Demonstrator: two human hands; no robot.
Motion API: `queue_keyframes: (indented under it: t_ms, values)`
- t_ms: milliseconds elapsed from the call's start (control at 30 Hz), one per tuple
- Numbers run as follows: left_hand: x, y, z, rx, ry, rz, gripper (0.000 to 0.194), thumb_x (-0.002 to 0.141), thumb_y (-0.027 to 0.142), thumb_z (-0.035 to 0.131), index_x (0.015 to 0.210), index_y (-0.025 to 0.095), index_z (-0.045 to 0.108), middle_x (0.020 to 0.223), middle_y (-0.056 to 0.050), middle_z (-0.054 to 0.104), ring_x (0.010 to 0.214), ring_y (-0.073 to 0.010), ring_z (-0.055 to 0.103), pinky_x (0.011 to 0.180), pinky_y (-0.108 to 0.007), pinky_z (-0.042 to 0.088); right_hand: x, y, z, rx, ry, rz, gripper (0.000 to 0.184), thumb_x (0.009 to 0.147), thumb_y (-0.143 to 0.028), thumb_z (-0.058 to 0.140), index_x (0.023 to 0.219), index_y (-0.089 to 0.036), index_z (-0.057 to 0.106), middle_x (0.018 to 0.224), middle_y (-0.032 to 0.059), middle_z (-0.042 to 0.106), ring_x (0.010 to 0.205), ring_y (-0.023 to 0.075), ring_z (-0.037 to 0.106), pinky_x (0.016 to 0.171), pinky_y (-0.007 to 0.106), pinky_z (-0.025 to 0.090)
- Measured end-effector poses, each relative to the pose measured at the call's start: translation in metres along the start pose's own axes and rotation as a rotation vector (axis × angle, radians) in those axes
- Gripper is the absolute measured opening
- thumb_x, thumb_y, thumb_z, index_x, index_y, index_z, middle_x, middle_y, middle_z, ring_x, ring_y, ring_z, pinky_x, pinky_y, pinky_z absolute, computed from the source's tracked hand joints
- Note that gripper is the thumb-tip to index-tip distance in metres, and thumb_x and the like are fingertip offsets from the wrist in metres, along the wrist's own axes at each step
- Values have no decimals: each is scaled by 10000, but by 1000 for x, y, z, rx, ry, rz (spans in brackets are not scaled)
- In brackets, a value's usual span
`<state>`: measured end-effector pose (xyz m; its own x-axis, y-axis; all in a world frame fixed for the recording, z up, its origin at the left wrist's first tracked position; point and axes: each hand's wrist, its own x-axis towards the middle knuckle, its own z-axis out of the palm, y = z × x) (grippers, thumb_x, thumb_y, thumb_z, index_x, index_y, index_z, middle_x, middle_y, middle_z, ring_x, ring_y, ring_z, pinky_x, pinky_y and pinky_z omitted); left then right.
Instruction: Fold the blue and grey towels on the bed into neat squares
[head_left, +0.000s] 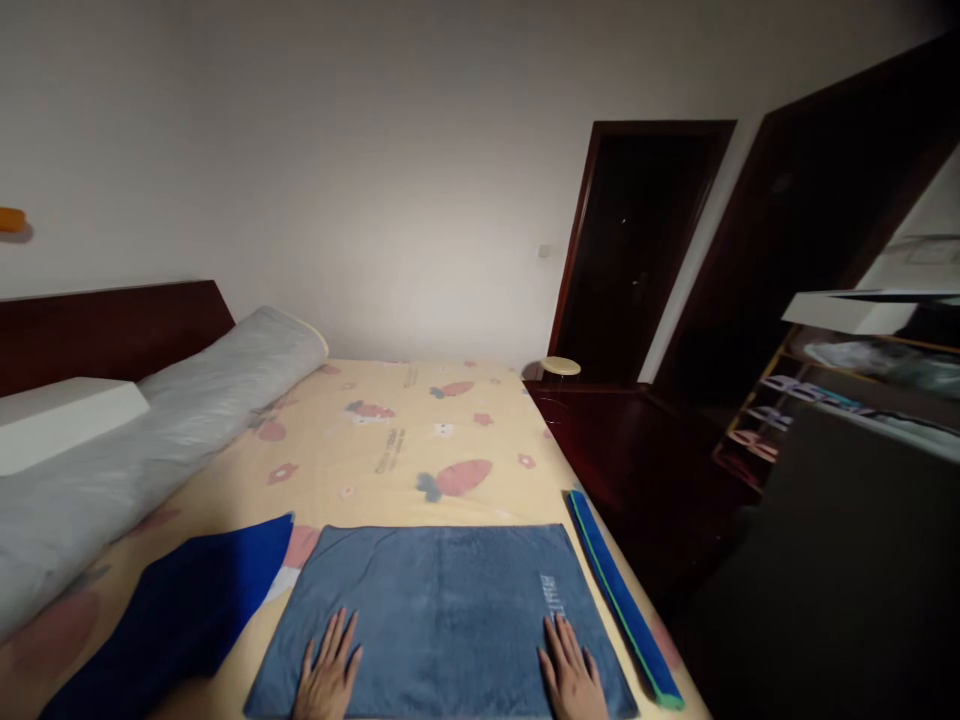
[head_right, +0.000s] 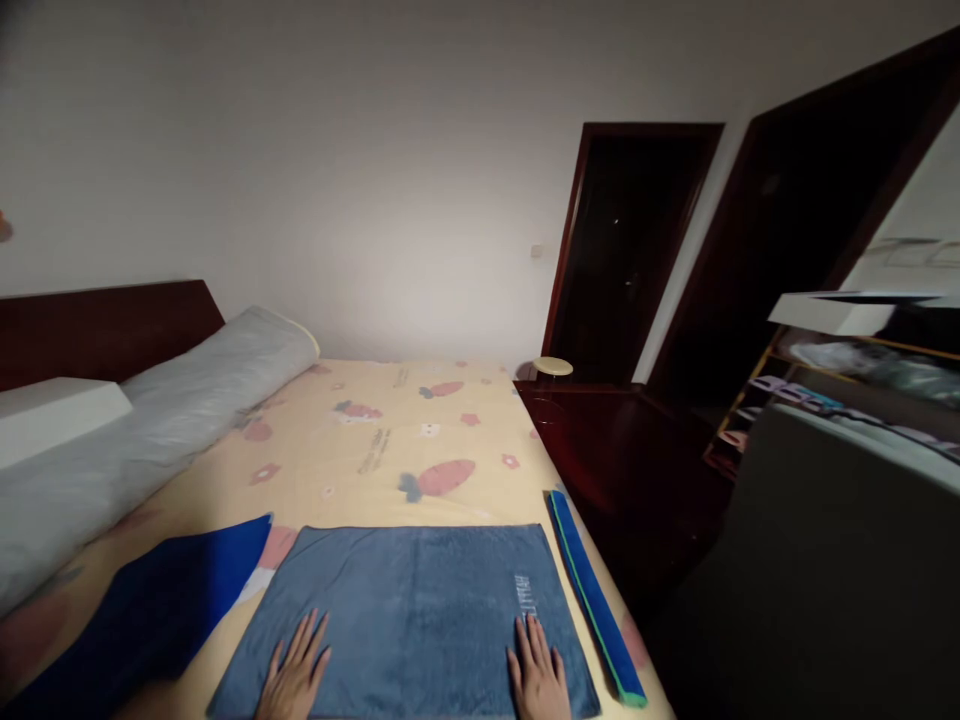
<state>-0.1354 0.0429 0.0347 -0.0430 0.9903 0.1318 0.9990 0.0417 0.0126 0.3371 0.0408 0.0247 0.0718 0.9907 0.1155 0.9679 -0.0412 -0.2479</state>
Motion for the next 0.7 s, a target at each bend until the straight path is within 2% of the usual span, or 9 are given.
queue_keyframes:
  t_ms: [100, 200, 267, 333, 467, 533, 567, 633, 700]
  values:
    - [-4, -24, -2, 16, 39, 15, 530, 920, 461, 331, 1439, 357, 357, 1521, 26, 385, 1403, -227, 374, 1131, -479, 297, 0, -6, -3, -4, 15, 37, 655, 958, -553, 204, 1484, -193, 360, 1568, 71, 270, 1449, 264, 243, 1143, 519, 278]
    - [1, -7, -9, -2, 88, 75, 529, 932, 433, 338, 1452, 332, 326, 1519, 6, 388, 1398, -234, 382, 1118, -468, 317, 9, -38, -3, 47, 43, -6, 655, 959, -585, 238, 1479, -210, 372, 1561, 75, 292, 1445, 268, 257, 1138, 516, 295]
    - [8, 25, -14, -34, 114, 146, 532, 948, 391, 333, 1470, 316, 260, 1529, -3, 370, 1400, -221, 379, 1115, -443, 327, 15, -69, 0, 103, 42, -84, 611, 968, -572, 265, 1479, -255, 367, 1556, 59, 307, 1440, 261, 274, 1133, 508, 314]
    - [13, 69, -16, -71, 122, 213, 543, 958, 322, 310, 1482, 315, 168, 1547, 5, 329, 1408, -204, 363, 1130, -440, 311, 19, -102, 7, 158, 31, -178, 560, 980, -539, 290, 1481, -297, 351, 1553, 44, 314, 1431, 254, 294, 1130, 497, 327]
    - [16, 147, -5, -160, 15, 325, 602, 935, 234, 310, 1477, 341, 72, 1564, 36, 257, 1426, -204, 329, 1142, -465, 316, 21, -147, 26, 230, -27, -374, 517, 978, -496, 349, 1467, -331, 361, 1526, 41, 356, 1396, 264, 364, 1105, 477, 375]
    - [17, 162, 1, -205, -69, 354, 602, 931, 267, 343, 1469, 365, 92, 1555, 44, 255, 1423, -211, 331, 1144, -458, 329, 23, -150, 31, 241, -86, -447, 519, 968, -508, 367, 1456, -334, 380, 1513, 44, 373, 1383, 272, 383, 1097, 474, 386]
    - [17, 162, 2, -225, -103, 364, 591, 934, 297, 353, 1464, 377, 105, 1552, 49, 253, 1422, -213, 330, 1145, -456, 334, 24, -146, 31, 239, -107, -454, 523, 965, -520, 365, 1455, -337, 383, 1514, 43, 369, 1384, 275, 379, 1099, 482, 380]
    - [18, 146, 2, -244, -139, 344, 562, 943, 355, 344, 1458, 397, 123, 1551, 58, 244, 1425, -217, 322, 1143, -469, 337, 29, -126, 26, 221, -107, -384, 525, 966, -530, 345, 1453, -339, 389, 1524, 39, 351, 1396, 281, 356, 1108, 510, 357]
    - [18, 114, -2, -220, -136, 251, 534, 949, 393, 313, 1453, 409, 136, 1550, 63, 251, 1425, -226, 320, 1132, -502, 338, 34, -93, 17, 185, -61, -243, 529, 961, -526, 335, 1445, -329, 413, 1528, 38, 354, 1404, 286, 342, 1115, 533, 335]
